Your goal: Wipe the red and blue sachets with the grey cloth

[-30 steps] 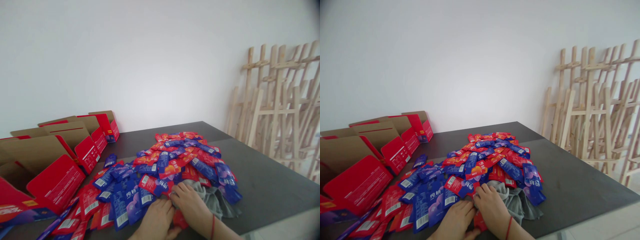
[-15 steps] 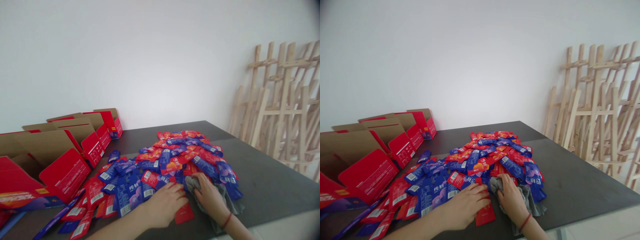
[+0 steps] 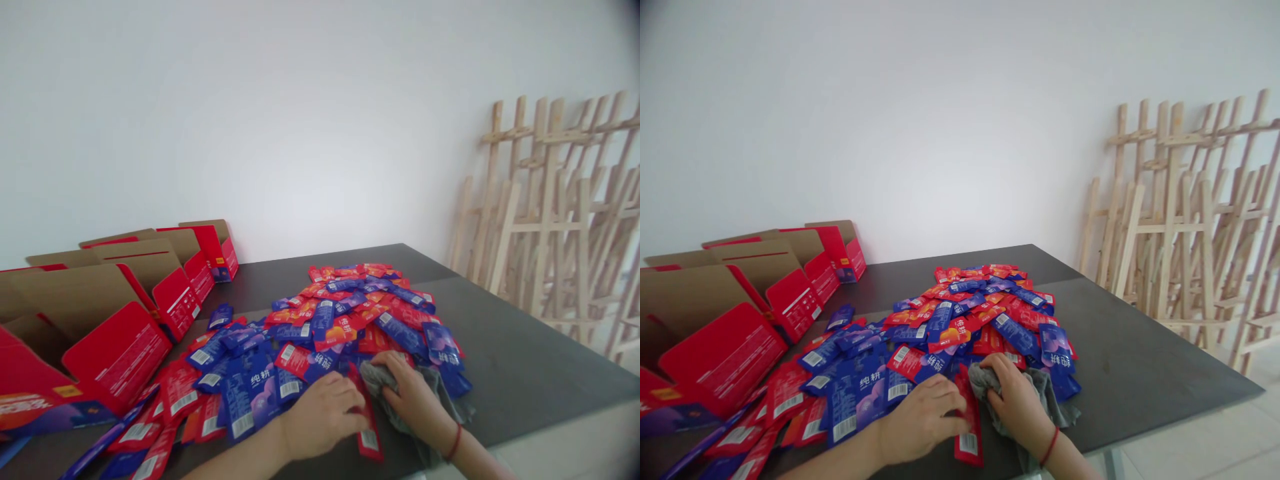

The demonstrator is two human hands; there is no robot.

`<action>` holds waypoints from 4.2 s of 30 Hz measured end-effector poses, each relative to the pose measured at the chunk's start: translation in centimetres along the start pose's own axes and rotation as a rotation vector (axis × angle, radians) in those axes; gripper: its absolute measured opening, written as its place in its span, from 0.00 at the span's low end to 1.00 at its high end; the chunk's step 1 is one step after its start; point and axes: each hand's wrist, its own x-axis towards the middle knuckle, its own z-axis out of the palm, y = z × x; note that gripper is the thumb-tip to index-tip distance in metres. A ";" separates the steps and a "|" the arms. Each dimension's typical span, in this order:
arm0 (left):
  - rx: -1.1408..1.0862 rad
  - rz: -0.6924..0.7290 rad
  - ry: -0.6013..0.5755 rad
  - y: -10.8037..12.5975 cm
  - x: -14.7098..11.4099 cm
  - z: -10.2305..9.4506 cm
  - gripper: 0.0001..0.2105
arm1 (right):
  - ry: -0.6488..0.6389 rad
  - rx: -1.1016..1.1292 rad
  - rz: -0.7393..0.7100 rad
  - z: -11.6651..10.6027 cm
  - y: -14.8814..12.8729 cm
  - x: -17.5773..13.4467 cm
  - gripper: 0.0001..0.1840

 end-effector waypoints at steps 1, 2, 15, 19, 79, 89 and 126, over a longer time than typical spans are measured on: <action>-0.020 -0.046 0.005 0.5 -0.8 0.6 0.06 | -0.039 -0.014 -0.033 -0.1 -0.4 -0.2 0.24; -0.041 -0.090 0.005 0.9 -1.6 1.1 0.07 | -0.072 -0.032 -0.066 -0.3 -0.9 -0.4 0.25; 0.002 -0.083 0.016 3.1 -3.6 4.3 0.09 | -0.310 -0.432 -0.148 0.8 -4.0 1.7 0.16; 0.021 -0.089 0.009 3.1 -3.8 4.0 0.10 | -0.326 -0.544 -0.155 1.5 -4.1 2.9 0.14; 0.339 -0.868 -0.147 -0.1 -16.1 -6.6 0.25 | 0.066 -0.405 -0.025 1.9 0.6 0.2 0.12; 0.233 -1.016 -0.335 -2.5 -9.3 -7.1 0.16 | 0.063 -0.370 -0.027 1.9 0.6 0.2 0.12; -0.379 -0.964 -0.011 -4.0 -2.0 -0.8 0.37 | -0.034 -0.598 -0.069 -0.6 -1.4 4.4 0.15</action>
